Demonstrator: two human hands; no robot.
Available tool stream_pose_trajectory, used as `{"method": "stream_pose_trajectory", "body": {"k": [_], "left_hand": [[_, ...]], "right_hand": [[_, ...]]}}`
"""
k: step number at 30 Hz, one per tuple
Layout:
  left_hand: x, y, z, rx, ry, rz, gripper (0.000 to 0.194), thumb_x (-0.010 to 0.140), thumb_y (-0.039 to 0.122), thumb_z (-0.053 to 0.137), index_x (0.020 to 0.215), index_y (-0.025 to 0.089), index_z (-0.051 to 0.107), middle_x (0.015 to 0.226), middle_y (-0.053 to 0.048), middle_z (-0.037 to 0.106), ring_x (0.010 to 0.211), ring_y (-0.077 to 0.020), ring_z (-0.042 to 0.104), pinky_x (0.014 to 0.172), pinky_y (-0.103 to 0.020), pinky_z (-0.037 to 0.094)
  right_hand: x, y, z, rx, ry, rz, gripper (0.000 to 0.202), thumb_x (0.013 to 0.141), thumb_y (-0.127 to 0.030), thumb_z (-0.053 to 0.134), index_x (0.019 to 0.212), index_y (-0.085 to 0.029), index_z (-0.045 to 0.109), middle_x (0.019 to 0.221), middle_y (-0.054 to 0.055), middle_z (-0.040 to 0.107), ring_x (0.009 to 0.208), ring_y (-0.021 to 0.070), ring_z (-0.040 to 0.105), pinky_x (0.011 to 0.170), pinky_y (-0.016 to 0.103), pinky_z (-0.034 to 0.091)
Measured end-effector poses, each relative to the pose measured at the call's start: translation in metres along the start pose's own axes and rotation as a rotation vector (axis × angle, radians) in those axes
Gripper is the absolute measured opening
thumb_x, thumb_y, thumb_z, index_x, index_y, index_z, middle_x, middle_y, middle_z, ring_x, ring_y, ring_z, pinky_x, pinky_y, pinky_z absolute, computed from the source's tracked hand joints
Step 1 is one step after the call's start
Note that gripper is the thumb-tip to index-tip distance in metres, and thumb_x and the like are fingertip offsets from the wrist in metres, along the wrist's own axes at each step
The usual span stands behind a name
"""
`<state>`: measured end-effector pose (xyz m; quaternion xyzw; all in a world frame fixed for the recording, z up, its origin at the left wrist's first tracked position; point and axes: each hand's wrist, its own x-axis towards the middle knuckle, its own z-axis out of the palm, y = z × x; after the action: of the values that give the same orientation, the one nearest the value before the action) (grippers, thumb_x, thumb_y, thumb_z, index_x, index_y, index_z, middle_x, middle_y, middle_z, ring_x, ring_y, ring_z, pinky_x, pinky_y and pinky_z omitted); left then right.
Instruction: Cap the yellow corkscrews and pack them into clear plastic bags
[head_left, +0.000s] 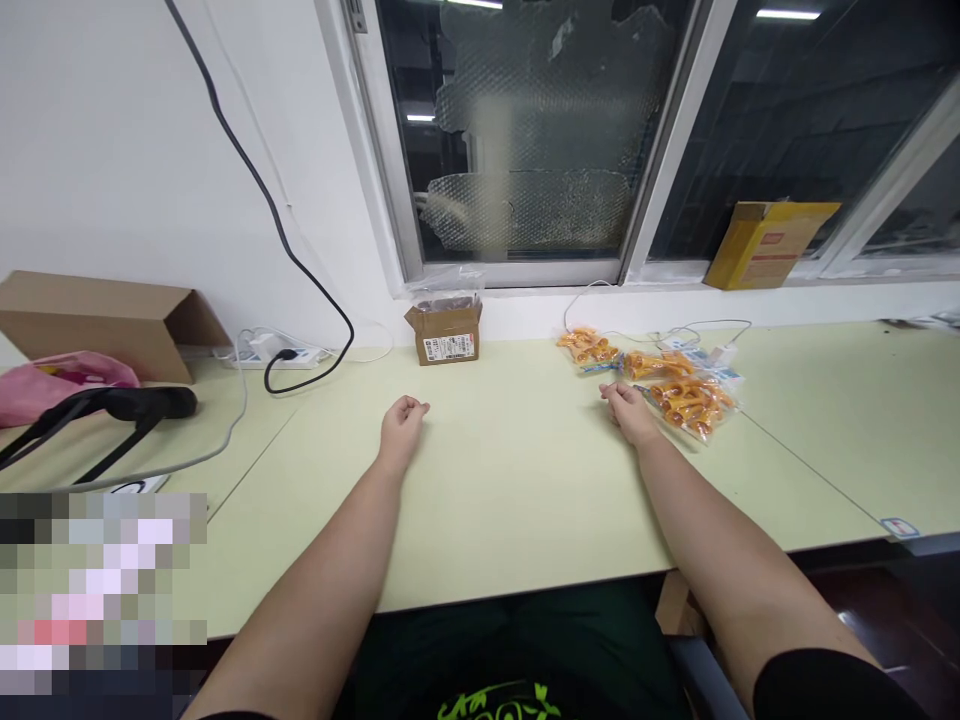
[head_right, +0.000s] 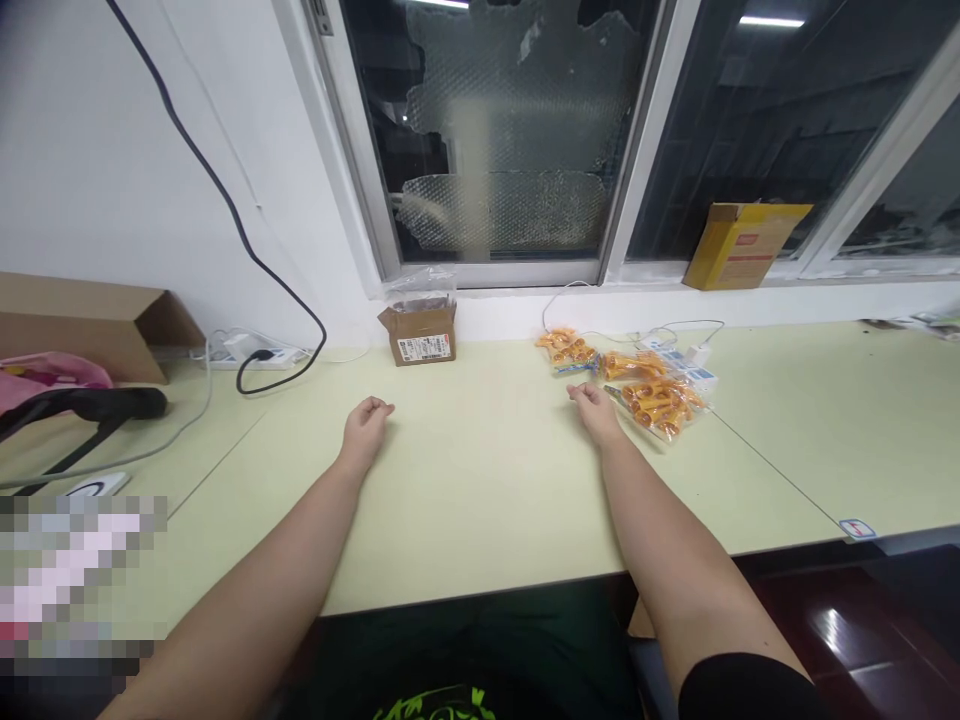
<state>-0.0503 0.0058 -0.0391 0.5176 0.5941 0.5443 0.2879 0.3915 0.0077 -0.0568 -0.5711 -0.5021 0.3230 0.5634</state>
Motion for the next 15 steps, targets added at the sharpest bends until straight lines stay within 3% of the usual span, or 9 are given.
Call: {"method": "stream_pose_trajectory", "body": {"k": [2, 4, 7, 10, 15], "left_hand": [[0.001, 0.001, 0.003, 0.098, -0.053, 0.031, 0.02, 0.065, 0.035, 0.071, 0.078, 0.024, 0.061, 0.071, 0.001, 0.048, 0.073, -0.0201, 0.052, 0.075, -0.033, 0.045], [0.006, 0.002, 0.006, 0.299, -0.092, 0.083, 0.03, 0.063, 0.03, 0.072, 0.092, 0.025, 0.067, 0.089, -0.004, 0.06, 0.097, -0.0286, 0.057, 0.092, -0.041, 0.045], [0.017, 0.003, 0.007, 0.716, -0.15, 0.161, 0.047, 0.077, 0.034, 0.064, 0.123, 0.025, 0.062, 0.125, -0.013, 0.061, 0.126, -0.0376, 0.05, 0.108, -0.051, 0.038], [0.035, 0.001, 0.006, 0.912, -0.186, 0.166, 0.054, 0.087, 0.038, 0.052, 0.139, 0.025, 0.052, 0.135, -0.016, 0.059, 0.131, -0.0386, 0.05, 0.11, -0.056, 0.037], [0.078, -0.01, 0.003, 0.916, -0.199, 0.172, 0.058, 0.087, 0.039, 0.054, 0.142, 0.021, 0.048, 0.136, -0.017, 0.061, 0.132, -0.0387, 0.052, 0.112, -0.055, 0.038]], "right_hand": [[0.0, -0.002, 0.003, -0.07, -0.046, -0.027, 0.043, 0.076, -0.063, 0.07, 0.07, -0.025, 0.053, 0.051, -0.006, 0.037, 0.046, 0.0122, 0.031, 0.047, 0.03, 0.025], [0.002, -0.002, 0.006, -0.171, -0.101, -0.074, 0.04, 0.077, -0.06, 0.069, 0.069, -0.023, 0.054, 0.055, -0.005, 0.043, 0.051, 0.0124, 0.034, 0.051, 0.029, 0.027], [0.008, 0.002, 0.009, -0.328, -0.154, -0.156, 0.036, 0.078, -0.055, 0.066, 0.069, -0.022, 0.056, 0.057, -0.004, 0.045, 0.055, 0.0132, 0.038, 0.056, 0.029, 0.03], [0.012, 0.007, 0.01, -0.438, -0.211, -0.205, 0.031, 0.081, -0.05, 0.064, 0.07, -0.022, 0.057, 0.057, -0.005, 0.045, 0.056, 0.0136, 0.039, 0.057, 0.029, 0.03], [0.012, 0.012, 0.006, -0.375, -0.234, -0.162, 0.03, 0.085, -0.049, 0.062, 0.073, -0.022, 0.057, 0.061, -0.004, 0.048, 0.058, 0.014, 0.041, 0.058, 0.029, 0.033]]}}
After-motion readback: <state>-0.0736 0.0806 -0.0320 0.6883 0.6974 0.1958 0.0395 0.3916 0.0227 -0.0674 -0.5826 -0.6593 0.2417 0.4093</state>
